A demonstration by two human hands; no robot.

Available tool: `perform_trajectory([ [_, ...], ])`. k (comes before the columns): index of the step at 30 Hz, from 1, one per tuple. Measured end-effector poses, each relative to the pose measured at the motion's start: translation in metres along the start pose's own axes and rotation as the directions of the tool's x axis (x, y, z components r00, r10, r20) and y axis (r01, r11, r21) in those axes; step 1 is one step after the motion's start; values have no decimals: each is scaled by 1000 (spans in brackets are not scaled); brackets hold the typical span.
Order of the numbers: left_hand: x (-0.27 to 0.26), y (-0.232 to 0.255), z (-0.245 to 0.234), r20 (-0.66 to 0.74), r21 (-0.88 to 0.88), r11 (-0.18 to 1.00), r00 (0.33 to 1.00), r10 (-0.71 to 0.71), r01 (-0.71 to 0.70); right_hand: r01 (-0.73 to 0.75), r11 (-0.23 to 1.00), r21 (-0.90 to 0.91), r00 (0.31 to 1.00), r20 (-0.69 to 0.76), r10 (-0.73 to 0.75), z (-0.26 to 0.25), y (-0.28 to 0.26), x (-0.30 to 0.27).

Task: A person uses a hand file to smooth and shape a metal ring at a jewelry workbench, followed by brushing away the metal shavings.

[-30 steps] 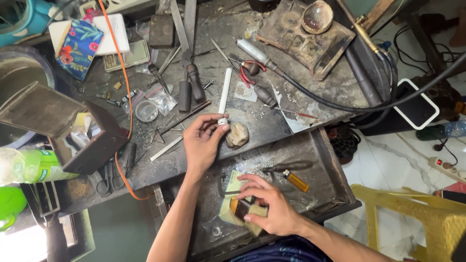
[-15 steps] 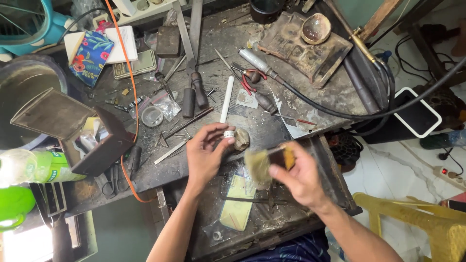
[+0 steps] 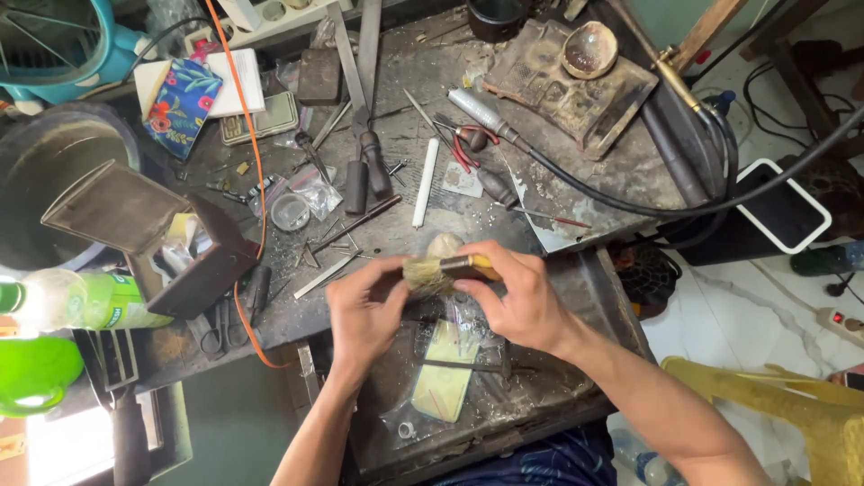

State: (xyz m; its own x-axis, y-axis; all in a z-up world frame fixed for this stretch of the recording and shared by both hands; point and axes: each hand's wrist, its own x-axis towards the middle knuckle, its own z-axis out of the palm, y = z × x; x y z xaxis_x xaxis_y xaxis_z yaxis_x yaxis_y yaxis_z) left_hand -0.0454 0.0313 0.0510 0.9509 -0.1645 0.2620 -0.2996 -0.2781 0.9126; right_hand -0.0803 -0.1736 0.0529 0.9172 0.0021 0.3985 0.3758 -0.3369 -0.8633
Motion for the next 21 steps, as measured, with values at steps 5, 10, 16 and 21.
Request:
perform_trajectory([
  [5, -15, -4, 13, -19, -325, 926, 978, -210, 192, 26, 997, -74, 993, -116, -34, -7, 9, -18],
  [10, -28, 20, 35, 35, -508, 689, 812, -582, 516, -46, 999, -16, 998, 31, 47, 6, 14, -22],
  [16, -14, 51, 50, 1, -740, 435, 648, -761, 513, 6, 998, 63, 983, -181, 6, 18, 10, -34],
  [21, -28, 20, 34, 131, -773, 389, 726, -675, 501, -23, 965, -260, 998, 43, 36, -12, -11, -17],
])
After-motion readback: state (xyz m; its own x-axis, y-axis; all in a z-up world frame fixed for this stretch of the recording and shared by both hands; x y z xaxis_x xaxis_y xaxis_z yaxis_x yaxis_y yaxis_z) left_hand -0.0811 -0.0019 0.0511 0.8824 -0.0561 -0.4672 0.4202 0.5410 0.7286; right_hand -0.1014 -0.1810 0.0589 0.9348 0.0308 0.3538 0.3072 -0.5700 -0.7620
